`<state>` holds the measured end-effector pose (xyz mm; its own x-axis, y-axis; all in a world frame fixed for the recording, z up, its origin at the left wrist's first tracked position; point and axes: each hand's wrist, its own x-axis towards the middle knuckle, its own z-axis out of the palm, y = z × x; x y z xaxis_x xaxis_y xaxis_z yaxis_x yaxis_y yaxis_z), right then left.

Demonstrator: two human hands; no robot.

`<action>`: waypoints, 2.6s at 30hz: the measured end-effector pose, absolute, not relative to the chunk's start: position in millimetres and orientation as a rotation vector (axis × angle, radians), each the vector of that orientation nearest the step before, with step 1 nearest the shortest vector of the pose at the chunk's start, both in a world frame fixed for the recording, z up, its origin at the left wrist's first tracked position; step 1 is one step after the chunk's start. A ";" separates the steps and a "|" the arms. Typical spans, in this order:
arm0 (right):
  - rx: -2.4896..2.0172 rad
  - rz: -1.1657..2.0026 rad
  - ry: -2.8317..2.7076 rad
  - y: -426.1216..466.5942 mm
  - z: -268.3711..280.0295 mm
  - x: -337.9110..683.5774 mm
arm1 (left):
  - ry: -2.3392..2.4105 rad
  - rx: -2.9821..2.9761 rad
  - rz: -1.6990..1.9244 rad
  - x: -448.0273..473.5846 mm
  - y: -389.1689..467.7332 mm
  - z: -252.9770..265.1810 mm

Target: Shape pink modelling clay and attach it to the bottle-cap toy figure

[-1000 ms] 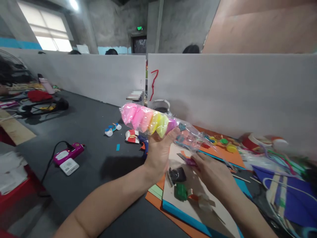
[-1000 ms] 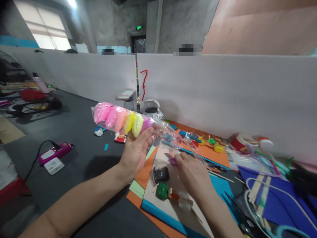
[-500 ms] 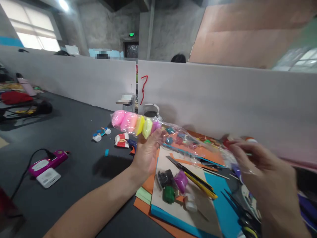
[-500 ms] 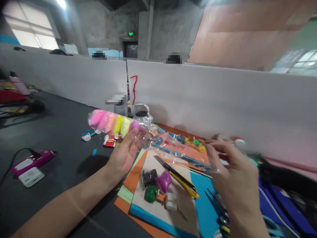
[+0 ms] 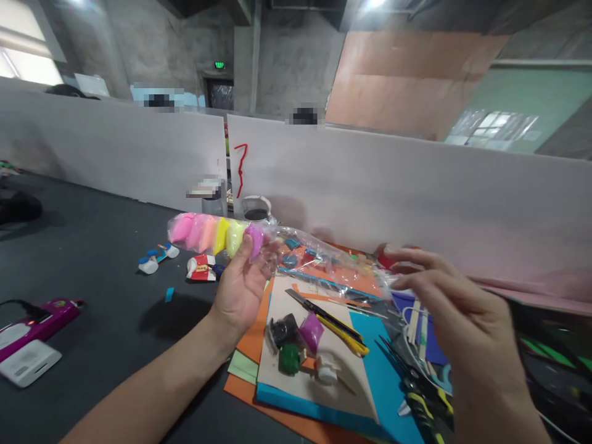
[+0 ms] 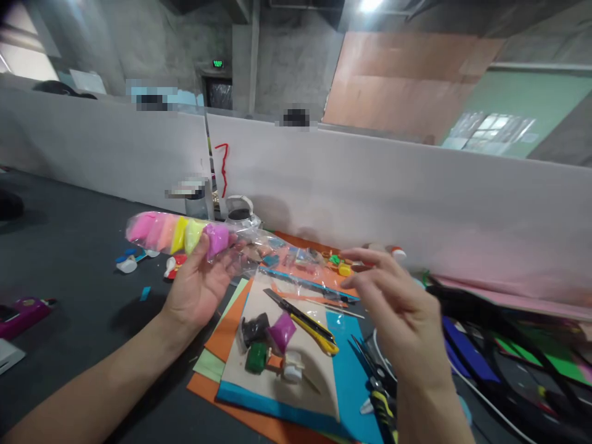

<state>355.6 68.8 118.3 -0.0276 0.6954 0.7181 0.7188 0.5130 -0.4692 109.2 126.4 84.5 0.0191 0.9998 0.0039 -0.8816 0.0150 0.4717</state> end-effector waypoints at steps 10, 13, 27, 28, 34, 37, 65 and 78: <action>-1.137 0.048 -1.937 81.9 101.1 338.3 | 0.376 0.296 1.459 110.9 123.1 88.5; -1.067 0.225 -1.939 87.1 95.2 336.6 | 0.373 0.321 1.404 114.4 119.7 85.6; -1.215 0.259 -1.970 98.8 81.0 323.5 | 0.406 0.326 1.402 120.4 115.9 84.0; -1.250 0.213 -1.934 99.4 80.2 322.7 | 0.395 0.331 1.397 119.6 116.1 84.1; -1.203 0.407 -1.687 107.3 73.4 326.8 | 0.415 0.345 1.363 120.8 114.3 83.6; -1.166 0.477 -1.625 109.2 74.0 330.4 | 0.439 0.395 1.469 121.3 116.3 83.1; -0.900 0.031 -2.102 102.9 61.1 309.5 | 0.542 0.604 1.173 145.9 99.8 57.0; -0.920 -0.444 -1.933 79.2 92.4 324.7 | 0.481 0.462 1.414 119.5 129.9 69.5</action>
